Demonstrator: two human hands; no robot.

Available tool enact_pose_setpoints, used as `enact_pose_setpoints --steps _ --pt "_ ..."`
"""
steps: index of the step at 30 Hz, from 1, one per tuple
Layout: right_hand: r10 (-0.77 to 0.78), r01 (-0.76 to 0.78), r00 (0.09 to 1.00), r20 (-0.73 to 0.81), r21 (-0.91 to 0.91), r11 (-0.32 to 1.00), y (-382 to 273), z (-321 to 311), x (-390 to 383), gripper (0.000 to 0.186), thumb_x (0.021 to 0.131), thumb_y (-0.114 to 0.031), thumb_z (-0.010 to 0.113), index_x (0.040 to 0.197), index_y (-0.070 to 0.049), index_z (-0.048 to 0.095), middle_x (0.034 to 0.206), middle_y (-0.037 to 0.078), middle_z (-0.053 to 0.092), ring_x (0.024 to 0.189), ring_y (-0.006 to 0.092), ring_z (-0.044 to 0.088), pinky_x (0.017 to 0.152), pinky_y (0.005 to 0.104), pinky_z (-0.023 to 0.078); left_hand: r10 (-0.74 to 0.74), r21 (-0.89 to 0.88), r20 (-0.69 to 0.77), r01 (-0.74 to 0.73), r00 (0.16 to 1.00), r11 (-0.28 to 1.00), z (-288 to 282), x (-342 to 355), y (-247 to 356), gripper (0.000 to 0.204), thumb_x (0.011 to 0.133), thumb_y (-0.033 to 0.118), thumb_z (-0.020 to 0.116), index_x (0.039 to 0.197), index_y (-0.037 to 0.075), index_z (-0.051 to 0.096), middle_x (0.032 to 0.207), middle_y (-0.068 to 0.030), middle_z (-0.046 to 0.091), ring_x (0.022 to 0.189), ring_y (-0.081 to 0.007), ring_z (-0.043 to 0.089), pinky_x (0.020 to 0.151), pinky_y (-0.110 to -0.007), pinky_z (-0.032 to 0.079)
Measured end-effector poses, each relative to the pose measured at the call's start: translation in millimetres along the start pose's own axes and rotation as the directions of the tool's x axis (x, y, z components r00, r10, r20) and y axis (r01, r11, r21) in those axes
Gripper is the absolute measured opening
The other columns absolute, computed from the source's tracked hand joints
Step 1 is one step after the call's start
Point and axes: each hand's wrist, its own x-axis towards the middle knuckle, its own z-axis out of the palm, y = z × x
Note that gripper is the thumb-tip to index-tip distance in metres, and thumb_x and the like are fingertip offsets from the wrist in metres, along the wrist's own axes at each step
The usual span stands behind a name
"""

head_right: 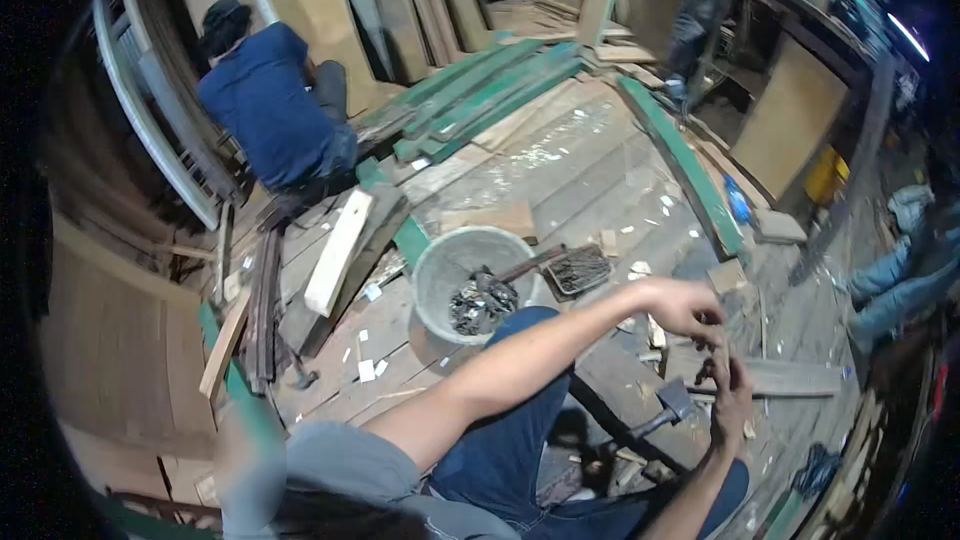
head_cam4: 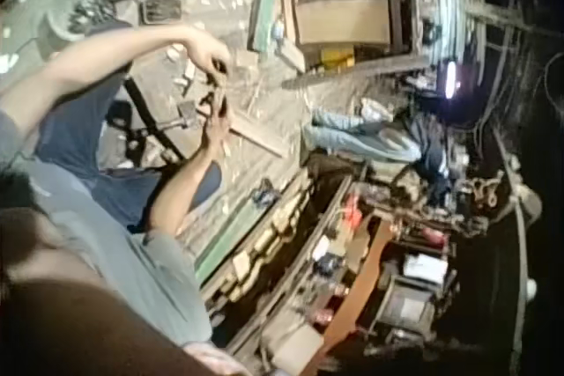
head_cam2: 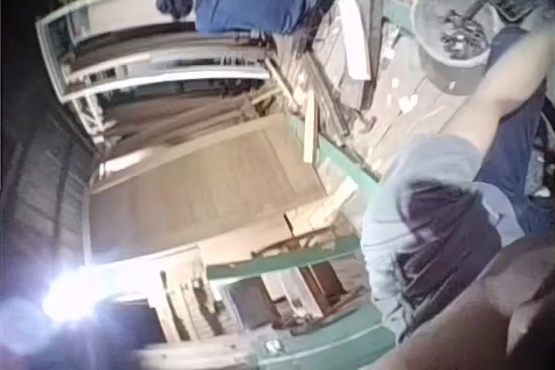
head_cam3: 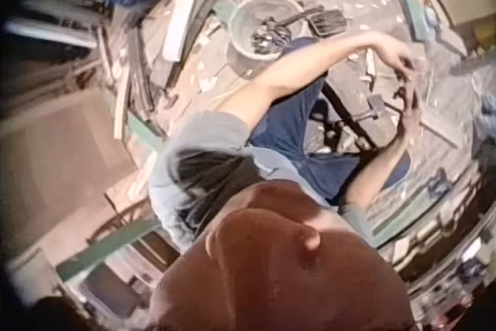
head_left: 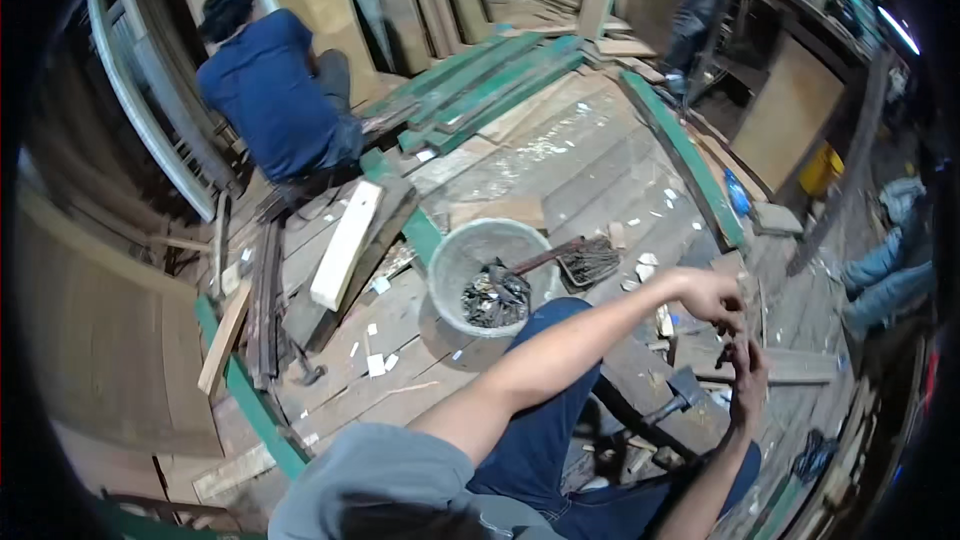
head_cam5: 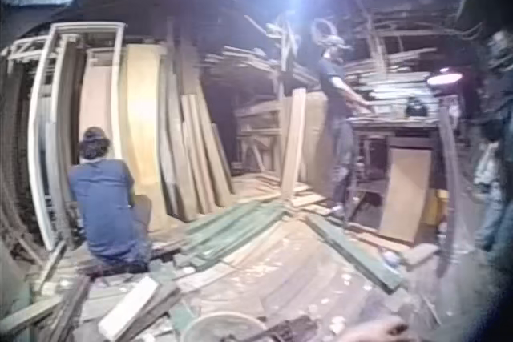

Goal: Using a small axe to shape a piece of wood while sitting on a workshop floor.

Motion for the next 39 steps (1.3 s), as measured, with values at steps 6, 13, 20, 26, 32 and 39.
enact_pose_setpoints --steps 6,13,20,26,32,39 --pt "-0.121 0.1 0.99 0.067 0.254 0.962 7.9 26.8 7.8 0.023 0.096 -0.023 0.05 0.095 0.0 0.055 0.078 0.002 0.052 0.063 0.0091 0.048 0.056 0.0254 0.044 -0.141 0.091 -0.077 0.148 0.987 0.985 6.5 -7.4 -0.8 0.049 0.083 0.047 0.061 0.084 -0.002 0.064 0.073 -0.0127 0.066 0.066 -0.022 0.063 0.059 -0.037 0.047" --pt "-0.066 0.028 0.992 0.111 0.314 0.949 -7.1 22.5 9.0 0.029 0.092 -0.029 0.055 0.096 0.0 0.058 0.064 0.001 0.049 0.055 0.0091 0.046 0.053 0.0253 0.04 -0.134 -0.105 -0.036 0.129 0.99 0.986 12.2 2.9 -4.6 0.04 0.084 0.038 0.063 0.081 -0.003 0.065 0.074 -0.0131 0.067 0.066 -0.0223 0.064 0.059 -0.035 0.048" --pt "-0.02 0.001 0.998 0.059 0.311 0.95 6.8 20.9 21.7 0.028 0.092 -0.029 0.055 0.087 -0.001 0.057 0.063 -0.001 0.045 0.056 0.0076 0.043 0.052 0.0261 0.04 -0.084 0.208 -0.206 0.127 0.975 0.97 7.6 4.2 -13.3 0.037 0.075 0.033 0.069 0.076 -0.004 0.061 0.07 -0.0188 0.062 0.064 -0.0334 0.059 0.058 -0.041 0.045" --pt "0.139 -0.178 0.978 0.153 0.275 0.945 11.3 18.2 25.0 0.04 0.09 -0.042 0.055 0.085 -0.003 0.054 0.068 0.003 0.049 0.059 0.0137 0.052 0.052 0.0287 0.044 -0.027 0.244 -0.255 0.092 0.967 0.965 5.9 9.8 -20.7 0.035 0.073 0.03 0.072 0.082 -0.002 0.062 0.078 -0.0186 0.063 0.077 -0.0338 0.061 0.066 -0.041 0.047" --pt "0.123 -0.145 0.989 0.076 0.539 0.83 23.1 8.8 24.8 0.033 0.089 -0.036 0.058 0.095 -0.004 0.051 0.074 0.004 0.052 0.06 0.0127 0.051 0.053 0.0286 0.043 -0.032 0.139 -0.225 0.064 0.974 0.988 6.9 13.4 -20.5 0.041 0.07 0.03 0.075 0.095 0.001 0.063 0.09 -0.0169 0.064 0.086 -0.0324 0.061 0.074 -0.04 0.049" --pt "0.267 -0.22 0.961 -0.074 0.38 0.898 18.7 1.0 18.2 0.015 0.088 -0.018 0.062 0.088 -0.005 0.054 0.064 -0.002 0.044 0.052 0.0086 0.044 0.046 0.0244 0.037 -0.247 0.082 -0.031 0.249 0.969 0.965 -3.9 12.7 -7.5 0.082 0.069 0.052 0.074 0.125 -0.001 0.047 0.113 -0.0198 0.06 0.105 -0.0312 0.058 0.086 -0.037 0.048"
